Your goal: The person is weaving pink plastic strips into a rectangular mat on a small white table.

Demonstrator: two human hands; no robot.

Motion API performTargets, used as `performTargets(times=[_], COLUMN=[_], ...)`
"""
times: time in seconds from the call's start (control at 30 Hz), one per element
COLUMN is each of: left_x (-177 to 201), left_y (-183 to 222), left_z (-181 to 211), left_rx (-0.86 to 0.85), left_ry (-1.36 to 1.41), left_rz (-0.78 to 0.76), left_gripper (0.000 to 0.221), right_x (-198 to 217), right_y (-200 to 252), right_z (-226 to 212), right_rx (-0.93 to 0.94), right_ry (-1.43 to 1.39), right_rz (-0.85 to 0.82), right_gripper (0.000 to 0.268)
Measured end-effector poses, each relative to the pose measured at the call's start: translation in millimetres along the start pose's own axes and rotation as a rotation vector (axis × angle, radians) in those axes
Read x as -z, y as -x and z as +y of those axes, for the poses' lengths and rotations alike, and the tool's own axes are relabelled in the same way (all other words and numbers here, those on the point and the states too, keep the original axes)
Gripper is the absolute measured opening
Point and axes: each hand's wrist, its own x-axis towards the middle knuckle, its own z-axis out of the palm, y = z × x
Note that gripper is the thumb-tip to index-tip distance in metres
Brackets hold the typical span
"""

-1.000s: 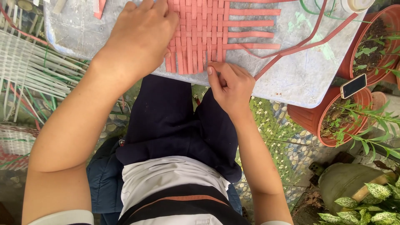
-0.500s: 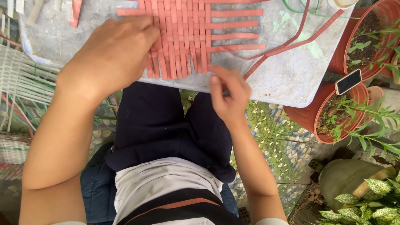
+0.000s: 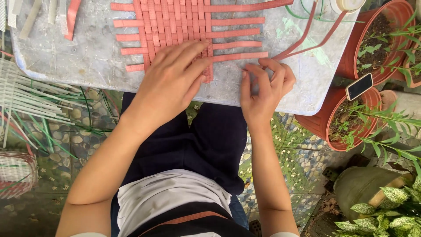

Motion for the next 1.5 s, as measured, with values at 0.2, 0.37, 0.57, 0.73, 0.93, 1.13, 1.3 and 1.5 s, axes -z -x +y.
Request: performTargets(times=[0.2, 0.37, 0.57, 0.73, 0.93, 1.13, 1.3, 1.5], left_x=[-14.2, -14.0, -10.1, -8.0, -7.3, -5.8, -5.0, -7.5], left_y=[6.0, 7.4, 6.6, 5.8, 6.1, 6.0, 8.2, 6.9], left_z=[-4.2, -5.9, -6.2, -6.6, -8.4, -11.4, -11.7, -14.1], left_rx=[0.063, 0.082, 0.148, 0.156, 0.164, 0.167, 0.198, 0.193], left_ry=[0.037, 0.089, 0.213, 0.254, 0.280, 0.321, 0.343, 0.335], left_rz=[0.030, 0.044, 0.015, 0.007, -0.002, -0.019, -0.053, -0.054], left_gripper=[0.023, 0.023, 0.020, 0.016, 0.016, 0.017, 0.021, 0.021], right_x=[3.2, 8.8, 6.4, 9.7, 24.4, 33.4, 21.5, 31.9], right_y=[3.2, 8.4, 19.5, 26.5, -4.0, -38.6, -42.9, -60.1], right_z=[-1.2, -3.0, 5.4, 23.1, 39.2, 82.1, 93.8, 65.0], right_rx=[-0.036, -0.149, -0.496, -0.462, -0.359, -0.279, -0.347, -0.034], right_ry=[-0.011, -0.124, -0.378, -0.558, -0.334, 0.026, 0.025, -0.108], right_rz=[0.038, 0.051, 0.215, 0.314, 0.361, 0.078, 0.037, 0.447], right_gripper=[0.008, 0.018, 0.031, 0.047, 0.017, 0.017, 0.006, 0.007])
